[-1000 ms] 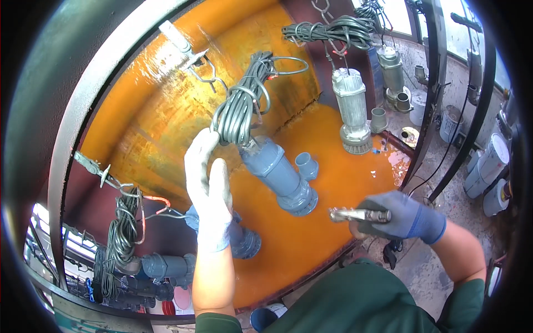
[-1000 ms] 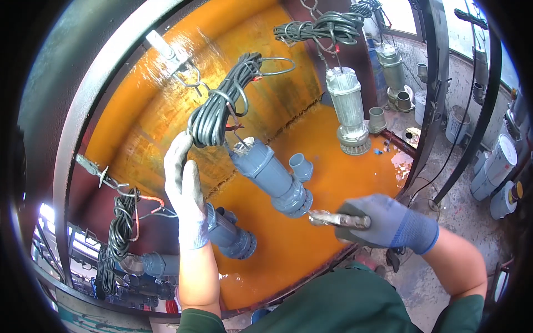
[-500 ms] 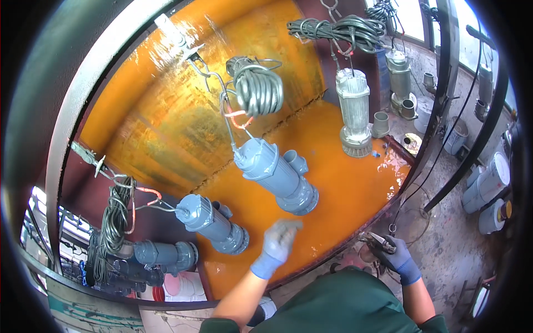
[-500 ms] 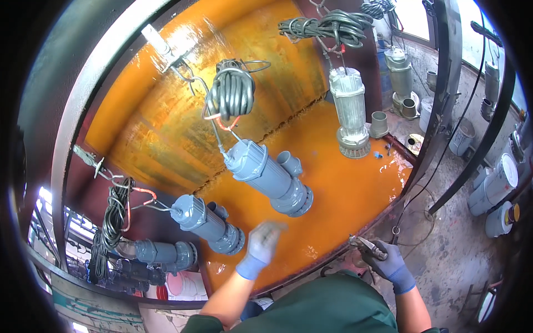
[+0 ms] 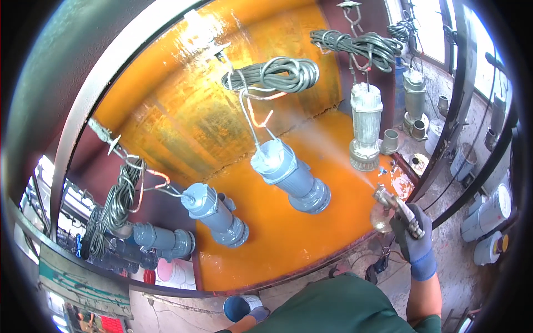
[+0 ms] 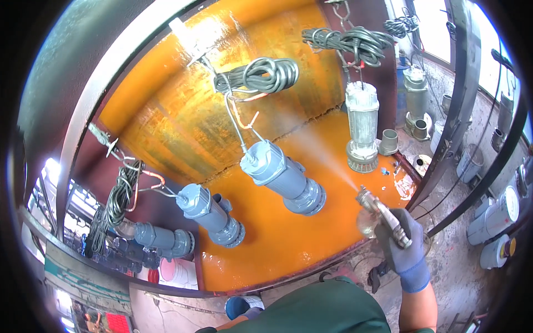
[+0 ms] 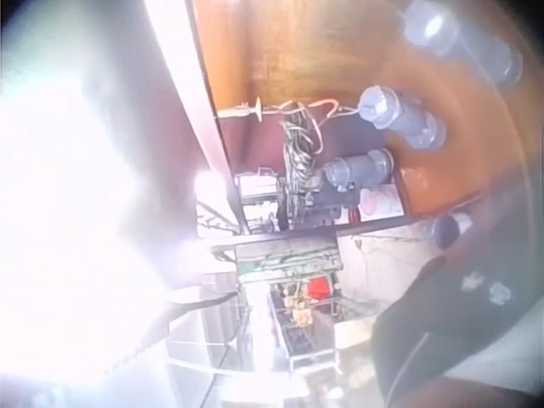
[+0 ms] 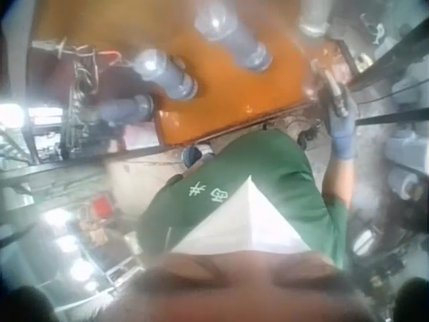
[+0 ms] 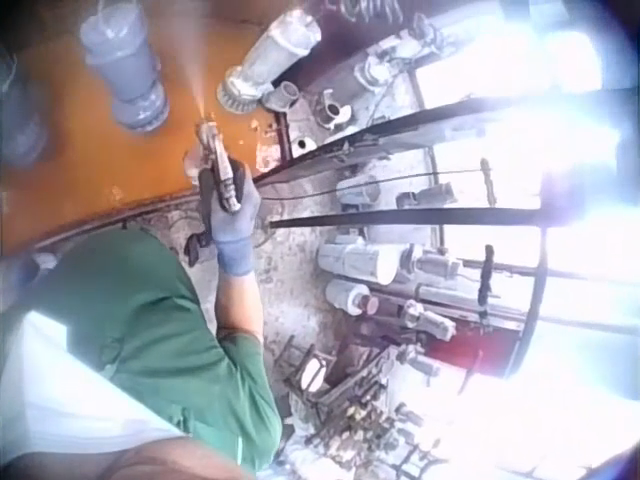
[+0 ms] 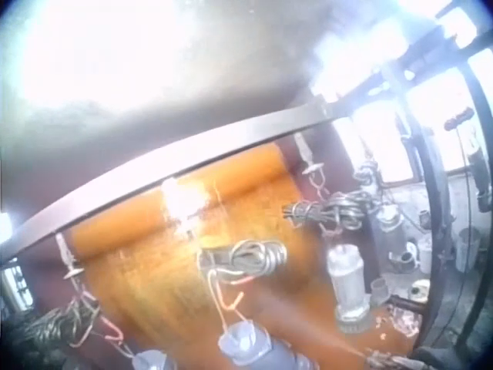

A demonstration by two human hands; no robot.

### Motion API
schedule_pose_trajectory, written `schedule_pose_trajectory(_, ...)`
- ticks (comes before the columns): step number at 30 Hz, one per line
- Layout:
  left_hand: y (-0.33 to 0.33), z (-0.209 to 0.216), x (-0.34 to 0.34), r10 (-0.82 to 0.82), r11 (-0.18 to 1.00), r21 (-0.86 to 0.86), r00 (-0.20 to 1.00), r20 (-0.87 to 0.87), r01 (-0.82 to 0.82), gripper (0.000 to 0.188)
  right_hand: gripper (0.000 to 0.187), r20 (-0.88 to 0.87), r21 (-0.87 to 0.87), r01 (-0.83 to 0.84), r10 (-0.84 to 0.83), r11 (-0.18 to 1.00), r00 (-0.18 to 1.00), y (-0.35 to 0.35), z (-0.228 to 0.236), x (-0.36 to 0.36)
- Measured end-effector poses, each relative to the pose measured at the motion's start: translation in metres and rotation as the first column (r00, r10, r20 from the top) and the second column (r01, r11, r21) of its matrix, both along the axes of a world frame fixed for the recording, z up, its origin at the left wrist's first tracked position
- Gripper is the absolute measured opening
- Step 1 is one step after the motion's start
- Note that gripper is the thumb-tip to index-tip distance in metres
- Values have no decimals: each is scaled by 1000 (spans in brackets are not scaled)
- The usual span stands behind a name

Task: The person spray paints several industrial pumps hanging from an overhead rack, rotating them by hand to cover all sides with gray paint and occasionally using a control panel to move the rack.

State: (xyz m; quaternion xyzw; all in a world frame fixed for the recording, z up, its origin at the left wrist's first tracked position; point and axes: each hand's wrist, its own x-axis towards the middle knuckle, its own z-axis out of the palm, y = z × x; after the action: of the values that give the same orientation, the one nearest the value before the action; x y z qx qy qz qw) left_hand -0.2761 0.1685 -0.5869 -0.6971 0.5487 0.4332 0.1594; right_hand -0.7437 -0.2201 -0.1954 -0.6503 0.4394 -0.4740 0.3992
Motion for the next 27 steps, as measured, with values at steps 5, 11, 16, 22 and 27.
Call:
schedule_pose_trajectory(5,14,-18,-23,77,985,-152,997,-23,-79,27,32,-196,-203,-436,400,877,895,5,-4,2)
schedule_pose_trajectory(11,-8,-43,-49,413,863,-271,904,-108,-427,45,28,-311,296,-512,588,806,747,-8,-164,-10)
schedule_pose_trajectory(16,-20,14,-77,300,928,-222,953,-33,-300,44,30,-96,502,-455,570,736,816,21,-314,-95)
schedule_pose_trajectory(22,6,30,-102,471,880,-149,867,162,-450,42,56,-121,923,-199,740,329,662,49,-424,-191)
schedule_pose_trajectory(27,67,-30,-92,889,457,10,457,20,-889,65,53,-392,905,255,434,341,811,96,-577,-226)
